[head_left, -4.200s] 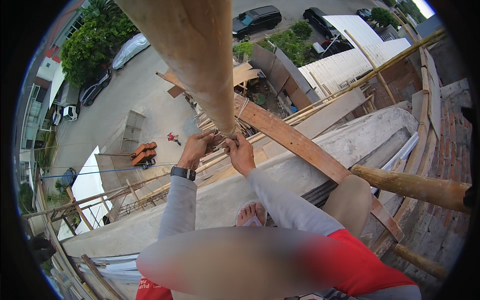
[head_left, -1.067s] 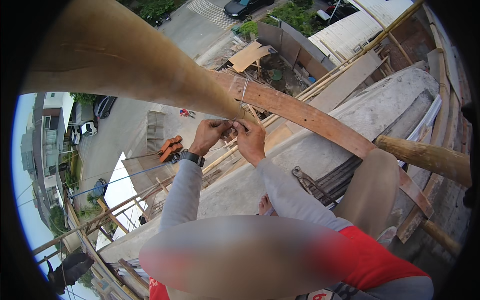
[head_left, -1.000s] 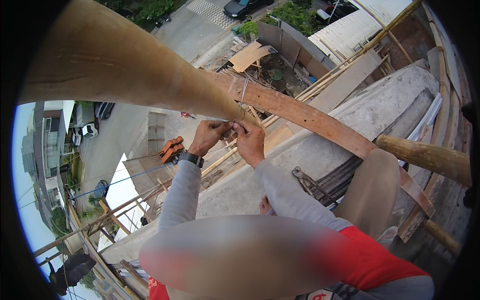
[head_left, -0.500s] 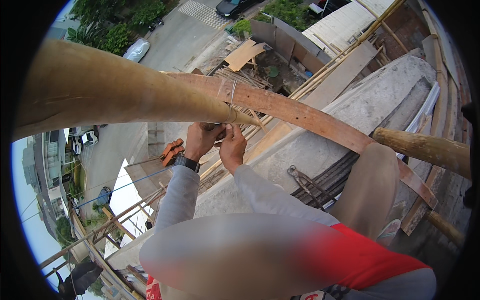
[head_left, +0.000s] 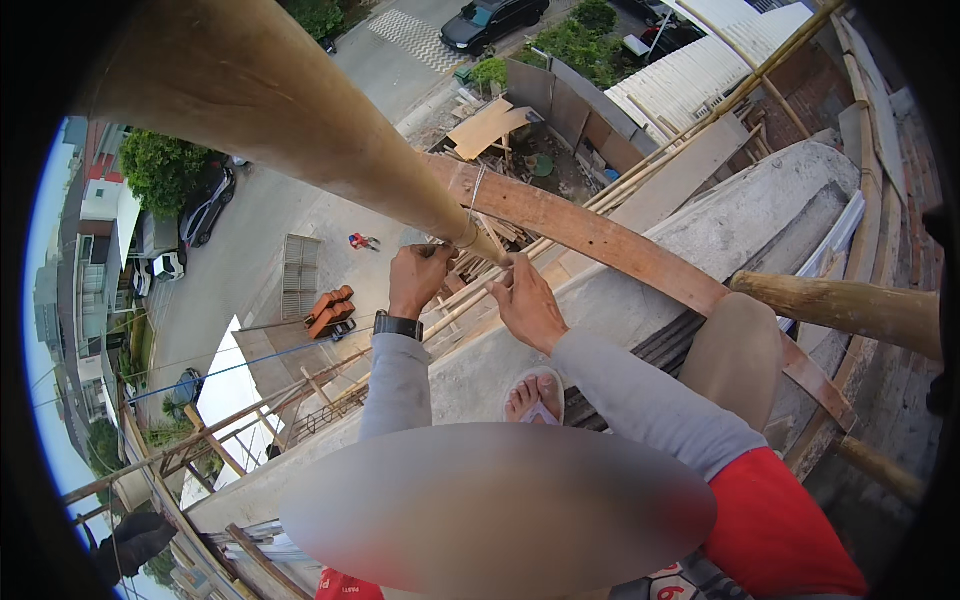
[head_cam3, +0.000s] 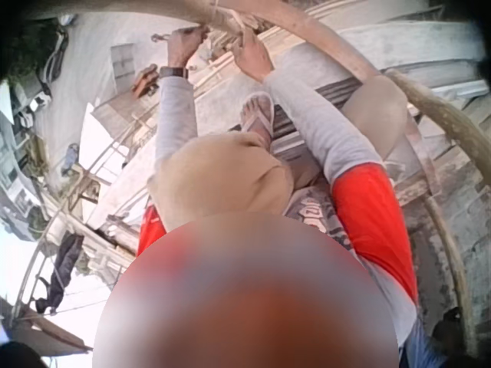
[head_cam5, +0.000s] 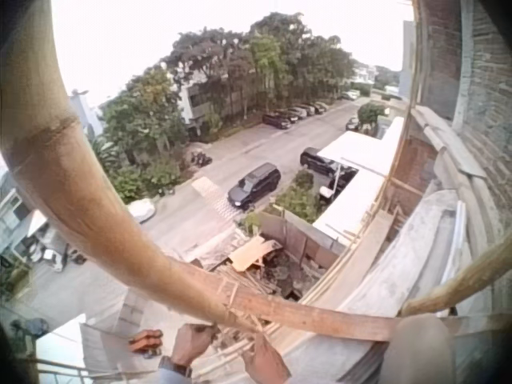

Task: The person secures bamboo poles to wooden planks on a rooftop scaffolding using wire and pliers. They wrap wire around the pole and plank, twist it with pliers, and hammer nails to reinforce the connection.

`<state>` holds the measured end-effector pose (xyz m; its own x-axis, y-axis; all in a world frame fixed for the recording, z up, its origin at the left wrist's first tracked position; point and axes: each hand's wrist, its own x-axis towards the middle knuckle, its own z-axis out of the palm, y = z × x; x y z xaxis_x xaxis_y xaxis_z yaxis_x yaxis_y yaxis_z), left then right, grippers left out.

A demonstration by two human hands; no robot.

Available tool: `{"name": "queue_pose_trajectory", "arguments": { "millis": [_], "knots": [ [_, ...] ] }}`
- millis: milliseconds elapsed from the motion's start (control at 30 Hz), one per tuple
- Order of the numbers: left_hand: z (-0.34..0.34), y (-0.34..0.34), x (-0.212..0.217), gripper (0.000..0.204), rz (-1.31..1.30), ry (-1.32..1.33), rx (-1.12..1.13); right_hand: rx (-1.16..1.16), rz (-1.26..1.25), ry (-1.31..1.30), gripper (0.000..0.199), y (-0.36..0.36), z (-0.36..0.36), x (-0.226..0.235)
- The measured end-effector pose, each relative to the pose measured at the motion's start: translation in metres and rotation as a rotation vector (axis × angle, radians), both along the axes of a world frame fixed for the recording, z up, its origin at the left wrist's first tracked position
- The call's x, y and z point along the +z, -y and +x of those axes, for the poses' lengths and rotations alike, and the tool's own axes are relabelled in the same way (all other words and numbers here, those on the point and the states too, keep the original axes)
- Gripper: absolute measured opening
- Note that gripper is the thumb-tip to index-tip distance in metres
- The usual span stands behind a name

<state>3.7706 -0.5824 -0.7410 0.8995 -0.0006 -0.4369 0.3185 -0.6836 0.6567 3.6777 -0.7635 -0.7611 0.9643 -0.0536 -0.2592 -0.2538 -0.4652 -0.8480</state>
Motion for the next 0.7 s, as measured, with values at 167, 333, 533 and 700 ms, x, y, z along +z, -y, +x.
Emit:
{"name": "queue_pose_trajectory", "arguments": {
  "millis": [167, 333, 533, 700],
  "knots": [
    [0.006, -0.021, -0.011, 0.027, -0.42, -0.295, 0.154, 0.336, -0.737, -0.404, 0.043, 0.079, -0.121, 0.049],
    [0.009, -0.031, -0.017, 0.028, -0.491, -0.31, 0.108, 0.353, -0.746, -0.235, 0.03, 0.089, -0.15, 0.038],
    [0.022, -0.038, -0.019, 0.027, -0.56, -0.408, 0.057, 0.195, -0.568, -0.043, 0.02, 0.09, -0.126, 0.06],
    [0.025, -0.037, -0.015, 0.028, -0.473, -0.383, 0.036, 0.047, 0.065, -0.341, 0.014, 0.037, -0.079, 0.072]
  ]
}}
